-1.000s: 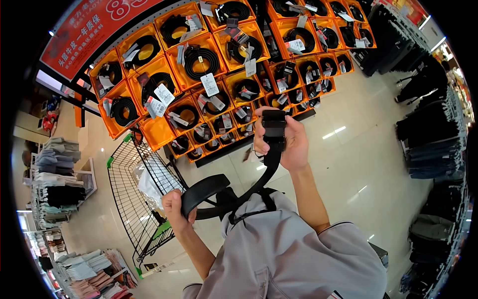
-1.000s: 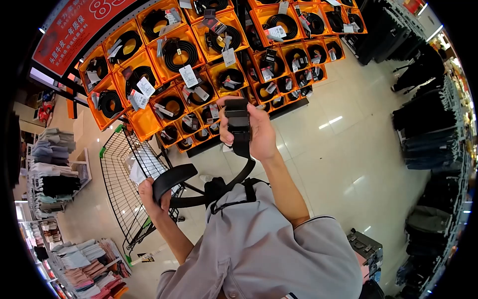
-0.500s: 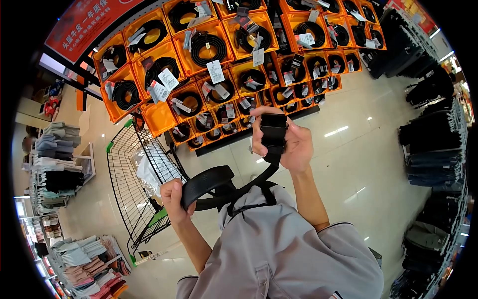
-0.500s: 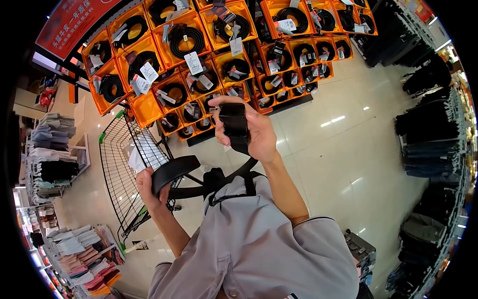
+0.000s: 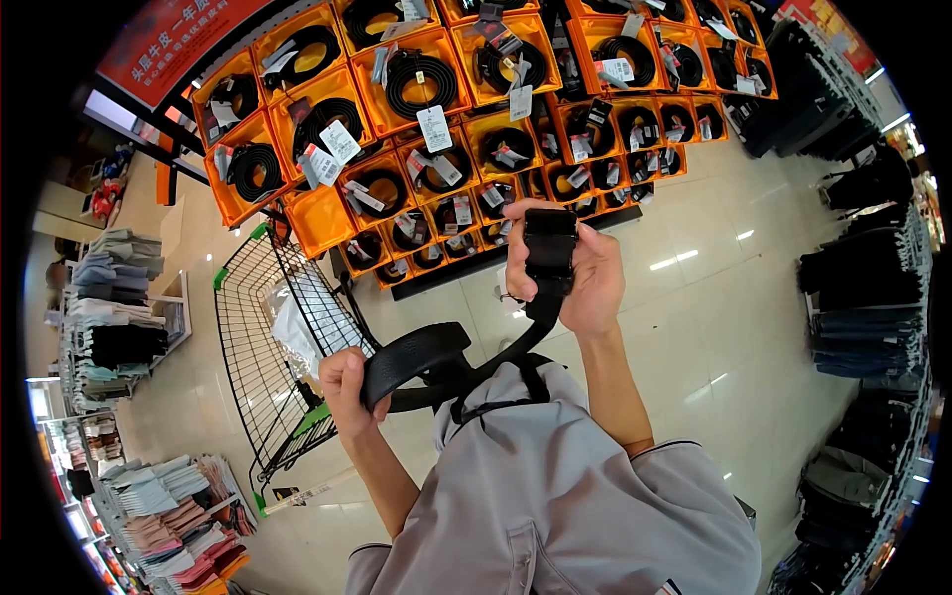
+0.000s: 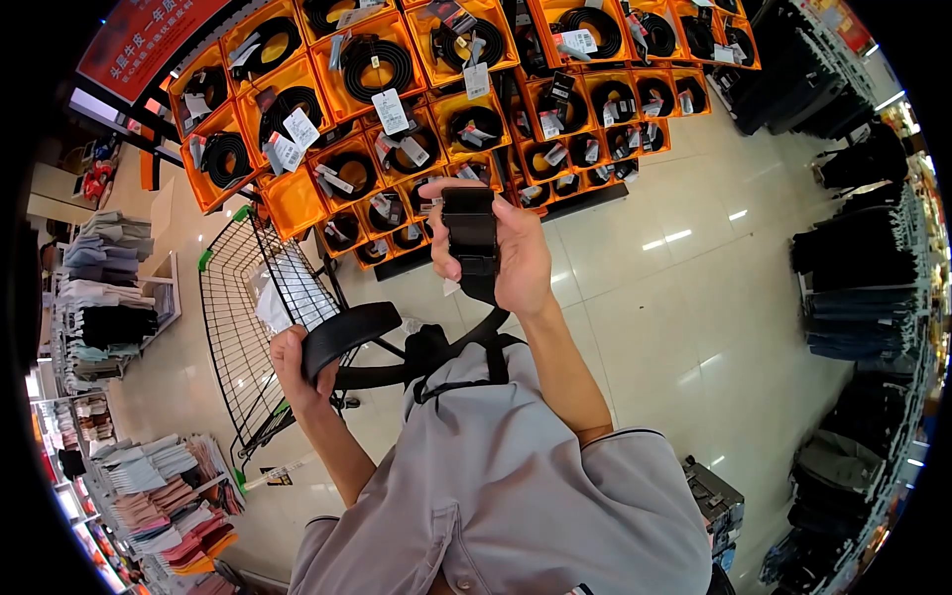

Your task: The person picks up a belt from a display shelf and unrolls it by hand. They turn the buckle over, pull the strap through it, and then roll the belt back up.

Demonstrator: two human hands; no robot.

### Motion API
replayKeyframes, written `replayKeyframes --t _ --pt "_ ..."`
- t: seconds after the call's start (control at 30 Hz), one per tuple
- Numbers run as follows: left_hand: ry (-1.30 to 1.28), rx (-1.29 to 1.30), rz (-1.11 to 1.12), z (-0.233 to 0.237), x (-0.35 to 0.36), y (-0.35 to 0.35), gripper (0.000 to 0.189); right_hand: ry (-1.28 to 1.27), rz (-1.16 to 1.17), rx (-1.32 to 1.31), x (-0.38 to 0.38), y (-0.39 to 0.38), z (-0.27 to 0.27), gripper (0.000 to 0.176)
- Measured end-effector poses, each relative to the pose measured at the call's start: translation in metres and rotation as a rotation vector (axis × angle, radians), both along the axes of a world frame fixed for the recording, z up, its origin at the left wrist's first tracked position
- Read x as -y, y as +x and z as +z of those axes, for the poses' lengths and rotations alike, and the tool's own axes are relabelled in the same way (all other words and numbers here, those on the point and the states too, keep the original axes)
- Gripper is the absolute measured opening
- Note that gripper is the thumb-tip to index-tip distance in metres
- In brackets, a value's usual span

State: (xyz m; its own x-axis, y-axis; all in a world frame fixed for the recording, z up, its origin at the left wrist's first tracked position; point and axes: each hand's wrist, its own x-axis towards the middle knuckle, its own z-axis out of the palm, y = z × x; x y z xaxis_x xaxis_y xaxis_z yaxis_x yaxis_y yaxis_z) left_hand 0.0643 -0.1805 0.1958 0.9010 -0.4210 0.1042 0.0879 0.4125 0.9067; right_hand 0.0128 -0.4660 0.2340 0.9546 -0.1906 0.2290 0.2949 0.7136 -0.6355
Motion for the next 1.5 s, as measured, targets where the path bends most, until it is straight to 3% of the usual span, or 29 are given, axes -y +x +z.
replayKeyframes --t 0.17,0.37,0.47,0.53,0.57,0.6,0.7,0.87,1.03,1.1,1.5 --pt "0.014 0.003 -0.011 0.003 0.000 -0.001 0.044 0.012 -0.042 -0.020 0.001 -0.001 -0.001 0.064" --pt "0.081 0.013 -0.011 0.009 0.001 -0.001 0.046 -0.228 -0.057 -0.021 -0.001 -0.005 -0.005 0.055" --pt "0.287 0.092 -0.056 0.015 0.001 -0.001 0.039 -0.602 -0.050 -0.039 -0.004 -0.008 0.002 0.042" --pt "0.272 0.245 -0.112 0.016 0.015 0.001 0.032 -0.972 -0.136 0.049 -0.004 -0.005 0.011 0.047" --pt "0.318 0.190 -0.220 0.016 0.008 0.002 0.029 -1.143 -0.154 0.071 -0.005 -0.005 0.019 0.051" --pt "0.348 0.189 -0.253 0.023 0.011 0.002 0.029 -1.138 -0.202 0.095 -0.011 -0.003 0.017 0.062" --pt "0.373 0.144 -0.286 0.033 0.023 -0.002 0.030 -1.164 -0.144 0.065 -0.020 -0.004 0.028 0.067" --pt "0.337 0.141 -0.275 0.026 0.026 -0.006 0.033 -1.241 -0.207 0.246 -0.031 0.004 0.022 0.049" --pt "0.345 0.205 -0.251 0.025 0.035 -0.006 0.043 -1.270 -0.149 0.293 -0.040 0.008 0.020 0.048" --pt "0.333 -0.005 -0.290 0.031 0.036 -0.007 0.044 -1.233 -0.179 0.325 -0.040 0.010 0.018 0.049" --pt "0.341 0.024 -0.215 0.032 0.052 -0.005 0.036 -1.280 -0.219 0.305 -0.018 0.014 0.003 0.057"
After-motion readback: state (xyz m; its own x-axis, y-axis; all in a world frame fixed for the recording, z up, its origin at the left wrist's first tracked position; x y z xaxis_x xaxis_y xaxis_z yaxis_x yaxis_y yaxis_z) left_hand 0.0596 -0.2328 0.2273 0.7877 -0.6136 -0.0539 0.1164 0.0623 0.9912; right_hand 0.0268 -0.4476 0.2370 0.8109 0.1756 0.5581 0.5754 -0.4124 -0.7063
